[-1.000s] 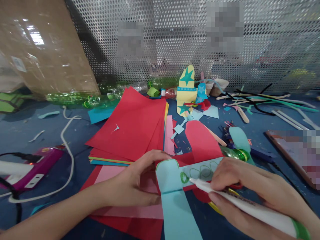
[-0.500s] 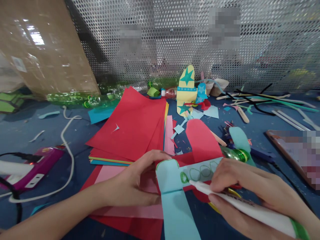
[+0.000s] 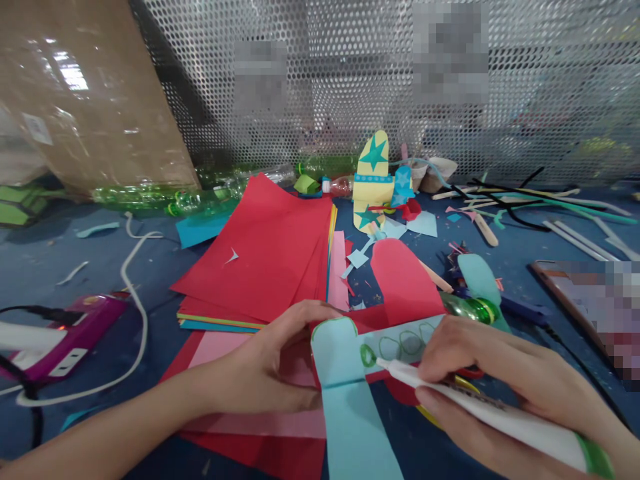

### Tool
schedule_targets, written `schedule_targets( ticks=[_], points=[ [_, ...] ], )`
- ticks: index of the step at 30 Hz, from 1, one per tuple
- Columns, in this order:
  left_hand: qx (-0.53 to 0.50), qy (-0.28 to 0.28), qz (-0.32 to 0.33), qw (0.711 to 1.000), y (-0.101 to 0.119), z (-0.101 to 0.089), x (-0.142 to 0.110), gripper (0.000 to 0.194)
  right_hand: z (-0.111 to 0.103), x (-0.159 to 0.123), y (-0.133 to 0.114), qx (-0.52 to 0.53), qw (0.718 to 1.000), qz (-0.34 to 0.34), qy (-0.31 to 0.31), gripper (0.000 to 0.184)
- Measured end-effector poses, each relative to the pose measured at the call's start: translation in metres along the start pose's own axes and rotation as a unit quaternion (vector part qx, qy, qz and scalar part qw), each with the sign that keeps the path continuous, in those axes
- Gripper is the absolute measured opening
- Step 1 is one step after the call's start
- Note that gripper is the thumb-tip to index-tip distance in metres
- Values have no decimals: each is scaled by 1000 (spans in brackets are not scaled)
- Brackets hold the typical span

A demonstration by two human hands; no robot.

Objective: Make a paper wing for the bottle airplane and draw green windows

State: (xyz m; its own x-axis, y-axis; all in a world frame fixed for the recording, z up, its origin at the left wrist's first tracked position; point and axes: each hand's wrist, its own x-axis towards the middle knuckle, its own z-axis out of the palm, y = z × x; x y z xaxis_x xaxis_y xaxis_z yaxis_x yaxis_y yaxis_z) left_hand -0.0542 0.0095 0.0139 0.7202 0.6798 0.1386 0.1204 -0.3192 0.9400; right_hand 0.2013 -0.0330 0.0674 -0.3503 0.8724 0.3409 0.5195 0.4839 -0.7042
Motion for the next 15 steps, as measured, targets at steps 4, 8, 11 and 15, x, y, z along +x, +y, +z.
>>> schedule_targets(
  ticks=[4,8,11,15],
  points=[
    [23,11,-4,1000,1,-1,0,69,3,3,-4,-2,1000,6,20,16],
    [25,11,-22,999,1,-1,-1,64,-2,-2,-3,-9,1000,9,16,10],
    [2,18,-21,1000,-1,0,0,65,-9,-7,-1,-4,1000,-1,-16,10],
    [-5,13,1,1000,-3,1,1,68,-12,-10,2,10,999,-9,-36,19]
  ],
)
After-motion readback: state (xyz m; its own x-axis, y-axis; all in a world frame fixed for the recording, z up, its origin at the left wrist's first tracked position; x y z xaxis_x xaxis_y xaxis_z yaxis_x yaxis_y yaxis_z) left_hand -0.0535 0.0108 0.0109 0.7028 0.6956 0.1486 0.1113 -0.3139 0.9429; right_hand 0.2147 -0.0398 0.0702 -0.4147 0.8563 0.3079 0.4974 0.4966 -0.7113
